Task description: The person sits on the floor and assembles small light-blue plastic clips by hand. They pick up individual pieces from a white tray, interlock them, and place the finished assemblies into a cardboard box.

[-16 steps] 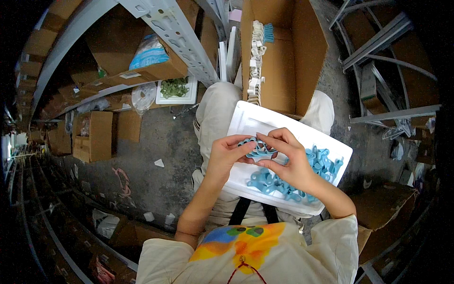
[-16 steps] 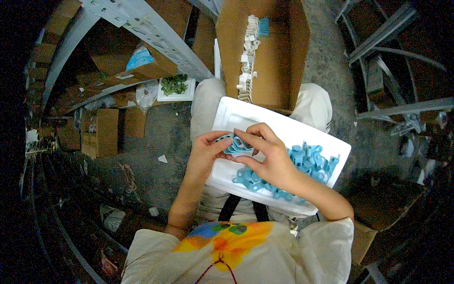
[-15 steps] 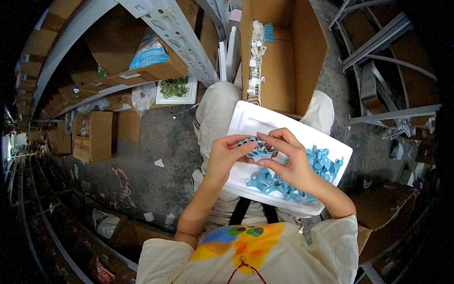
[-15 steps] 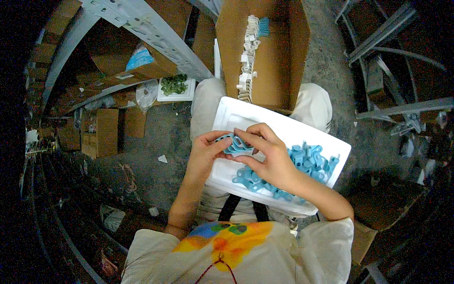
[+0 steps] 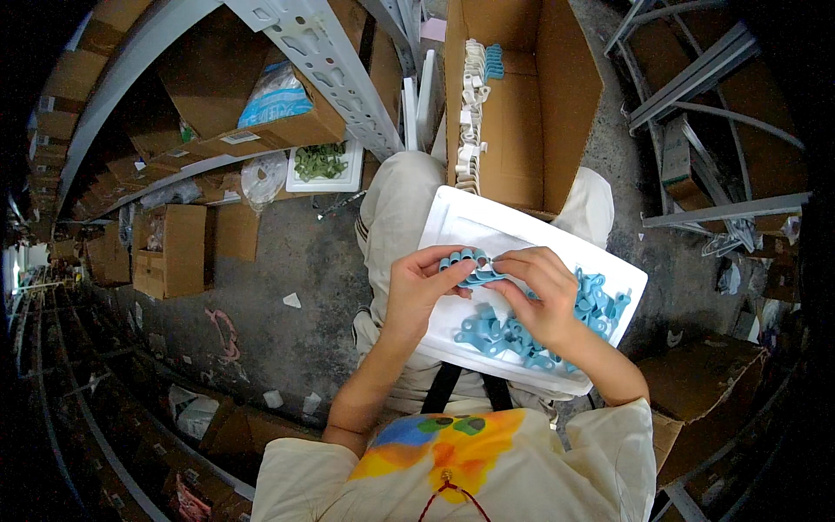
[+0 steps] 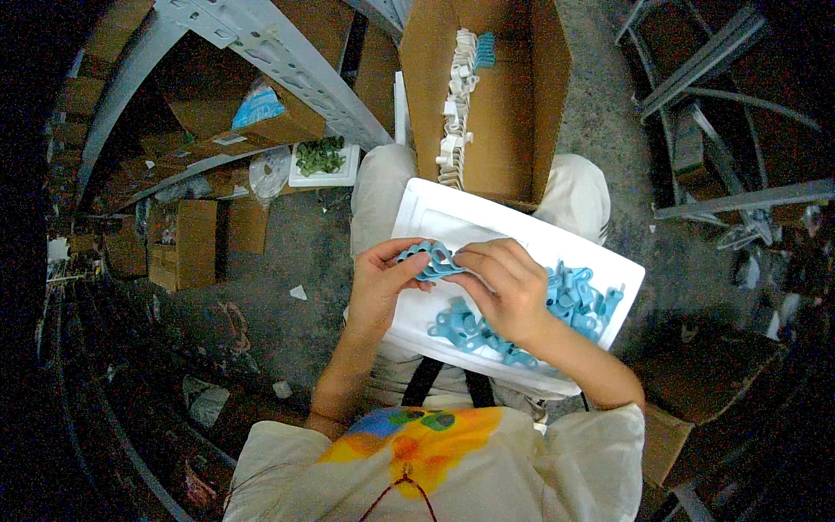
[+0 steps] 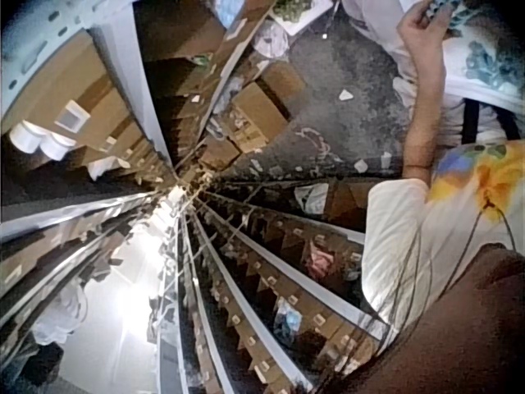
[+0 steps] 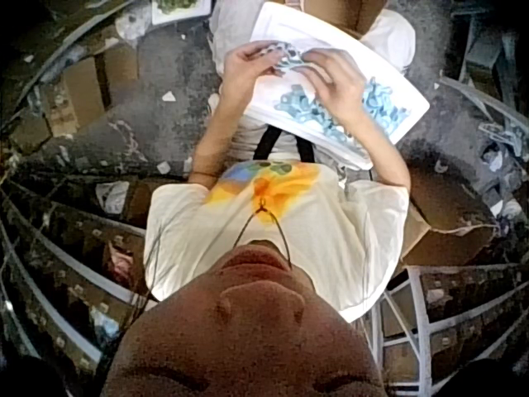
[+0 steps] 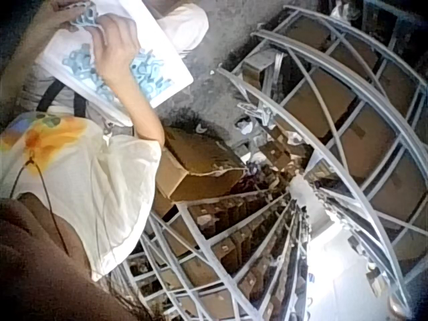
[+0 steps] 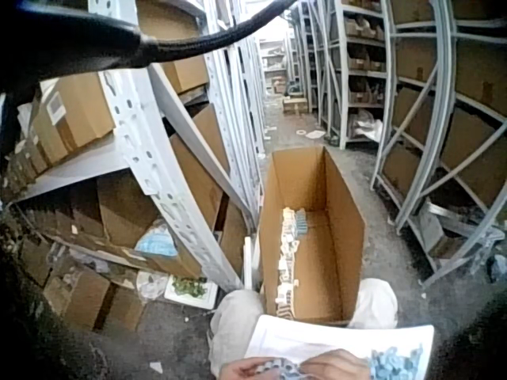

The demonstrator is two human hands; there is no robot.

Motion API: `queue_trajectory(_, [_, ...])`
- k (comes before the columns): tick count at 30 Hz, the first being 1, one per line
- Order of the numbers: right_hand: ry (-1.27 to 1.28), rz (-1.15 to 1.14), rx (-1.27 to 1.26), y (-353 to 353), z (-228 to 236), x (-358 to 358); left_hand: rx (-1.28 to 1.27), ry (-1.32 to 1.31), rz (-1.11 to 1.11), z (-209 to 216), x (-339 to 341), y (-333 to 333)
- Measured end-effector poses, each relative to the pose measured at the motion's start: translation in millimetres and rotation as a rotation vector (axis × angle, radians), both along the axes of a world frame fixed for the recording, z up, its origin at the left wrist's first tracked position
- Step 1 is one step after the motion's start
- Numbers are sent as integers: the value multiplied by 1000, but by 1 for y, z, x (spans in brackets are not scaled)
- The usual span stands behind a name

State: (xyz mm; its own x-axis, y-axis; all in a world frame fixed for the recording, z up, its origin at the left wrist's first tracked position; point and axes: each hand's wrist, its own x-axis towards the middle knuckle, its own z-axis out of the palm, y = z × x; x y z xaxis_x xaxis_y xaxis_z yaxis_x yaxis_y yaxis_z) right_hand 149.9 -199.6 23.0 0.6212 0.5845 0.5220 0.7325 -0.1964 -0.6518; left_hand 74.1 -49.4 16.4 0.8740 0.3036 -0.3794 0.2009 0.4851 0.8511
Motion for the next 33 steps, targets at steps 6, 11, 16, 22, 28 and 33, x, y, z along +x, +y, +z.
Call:
queue_trajectory(6, [-108, 63, -35, 0, -3, 0, -33, 33, 19, 9, 0, -2])
queue_trajectory(11, [-178, 96, -47, 2, -1, -1, 97, -27, 18, 7, 0, -2])
queue_trajectory(16, [-191, 135, -50, 2, 0, -1, 94, -30, 18, 5, -2, -2])
queue_trajectory(22, [-280, 184, -98, 0, 1, 6, 85, 44, -26, 8, 3, 1])
queue_trajectory(28, [-309, 253, -145, -3, 4, 10, 73, 55, -140, 6, 4, 8])
queue_trajectory(33, [-305, 318, -149, -3, 5, 15, 49, 44, -229, 9, 6, 14])
